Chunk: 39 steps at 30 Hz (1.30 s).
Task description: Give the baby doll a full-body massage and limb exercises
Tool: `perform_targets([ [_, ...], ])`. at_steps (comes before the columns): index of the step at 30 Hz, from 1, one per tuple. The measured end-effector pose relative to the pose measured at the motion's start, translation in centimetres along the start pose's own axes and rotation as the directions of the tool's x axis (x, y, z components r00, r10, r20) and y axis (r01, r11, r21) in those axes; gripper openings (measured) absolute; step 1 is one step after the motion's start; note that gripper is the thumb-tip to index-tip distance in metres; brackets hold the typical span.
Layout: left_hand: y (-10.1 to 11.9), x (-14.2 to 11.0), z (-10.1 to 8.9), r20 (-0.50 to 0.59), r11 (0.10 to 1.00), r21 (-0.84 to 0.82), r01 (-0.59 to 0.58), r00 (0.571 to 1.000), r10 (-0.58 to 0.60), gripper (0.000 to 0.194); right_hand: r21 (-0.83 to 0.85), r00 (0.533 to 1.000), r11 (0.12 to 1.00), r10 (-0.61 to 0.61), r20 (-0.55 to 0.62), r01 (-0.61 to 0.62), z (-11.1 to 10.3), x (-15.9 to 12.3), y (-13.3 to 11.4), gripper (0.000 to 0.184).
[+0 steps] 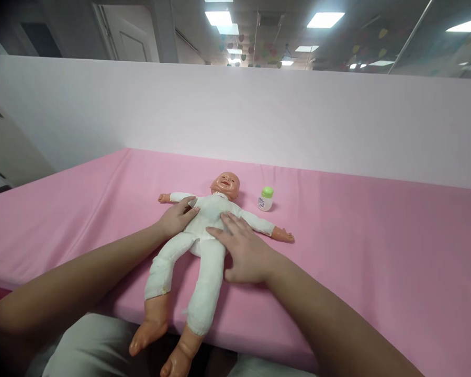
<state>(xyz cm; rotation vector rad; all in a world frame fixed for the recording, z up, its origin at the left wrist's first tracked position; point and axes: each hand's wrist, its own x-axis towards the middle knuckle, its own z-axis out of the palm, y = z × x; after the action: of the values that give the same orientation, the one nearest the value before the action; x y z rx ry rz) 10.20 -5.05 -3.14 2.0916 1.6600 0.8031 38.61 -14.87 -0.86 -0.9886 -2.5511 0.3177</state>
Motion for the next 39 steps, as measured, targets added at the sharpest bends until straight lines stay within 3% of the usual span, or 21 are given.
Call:
perform_targets([
  [2, -0.2, 0.1, -0.1, -0.003, 0.999, -0.029, 0.014, 1.000, -0.015, 0.080, -0.071, 0.997, 0.996, -0.065, -0.043, 0.062, 0.7, 0.3, -1.0, 0.100],
  [4, -0.2, 0.2, -0.2, 0.005, 1.000, -0.030, 0.008, 1.000, -0.008, 0.084, -0.128, 0.981, 0.979, -0.173, -0.093, 0.160, 1.2, 0.6, -2.0, 0.086],
  [8, -0.1, 0.5, -0.1, 0.026, 0.999, 0.051, -0.013, 1.000, 0.012, 0.093, -0.198, 0.867, 0.884, -0.460, -0.192, 0.424, 1.7, 0.9, -4.0, 0.038],
  [11, 0.0, 0.7, 0.0, 0.030, 0.996, 0.094, -0.002, 1.000, 0.000, 0.099, -0.265, 0.802, 0.831, -0.548, -0.238, 0.489, 1.9, 1.0, -5.0, 0.015],
  [17, -0.3, 0.7, 0.2, 0.033, 0.992, 0.126, -0.025, 0.999, 0.021, 0.095, -0.270, 0.718, 0.805, -0.593, -0.364, 0.528, 2.1, 0.9, -5.4, 0.025],
  [20, -0.4, 0.4, 0.2, 0.015, 0.981, 0.178, -0.073, 0.997, 0.071, 0.085, -0.190, 0.696, 0.855, -0.506, -0.510, 0.482, 1.7, 1.0, -4.1, 0.043],
  [22, -0.3, 0.3, 0.1, -0.004, 0.960, 0.227, -0.162, 0.986, 0.167, 0.076, -0.162, 0.685, 0.895, -0.425, -0.593, 0.415, 1.3, 1.3, -2.6, 0.054],
  [24, -0.2, 0.1, 0.0, -0.023, 0.922, 0.282, -0.266, 0.959, 0.284, 0.066, -0.152, 0.683, 0.937, -0.335, -0.649, 0.315, 1.0, 1.7, -0.7, 0.055],
  [27, 0.1, 0.0, -0.2, -0.017, 0.828, 0.362, -0.429, 0.885, 0.466, 0.051, -0.131, 0.709, 0.979, -0.203, -0.676, 0.156, 0.9, 2.5, 1.7, 0.039],
  [31, 0.6, -0.1, -0.5, 0.067, 0.675, 0.435, -0.596, 0.769, 0.635, 0.040, -0.058, 0.813, 0.998, -0.050, -0.580, 0.019, 1.1, 3.4, 2.9, 0.024],
  [35, 1.6, -0.4, -0.9, 0.151, 0.606, 0.490, -0.627, 0.746, 0.649, 0.042, -0.015, 0.888, 0.998, 0.050, -0.457, -0.064, 1.3, 3.6, 2.3, 0.028],
  [39, 2.3, -0.9, -1.2, 0.194, 0.575, 0.523, -0.629, 0.745, 0.638, 0.041, -0.009, 0.908, 0.999, -0.041, -0.417, 0.041, 1.2, 2.9, 1.4, 0.045],
])
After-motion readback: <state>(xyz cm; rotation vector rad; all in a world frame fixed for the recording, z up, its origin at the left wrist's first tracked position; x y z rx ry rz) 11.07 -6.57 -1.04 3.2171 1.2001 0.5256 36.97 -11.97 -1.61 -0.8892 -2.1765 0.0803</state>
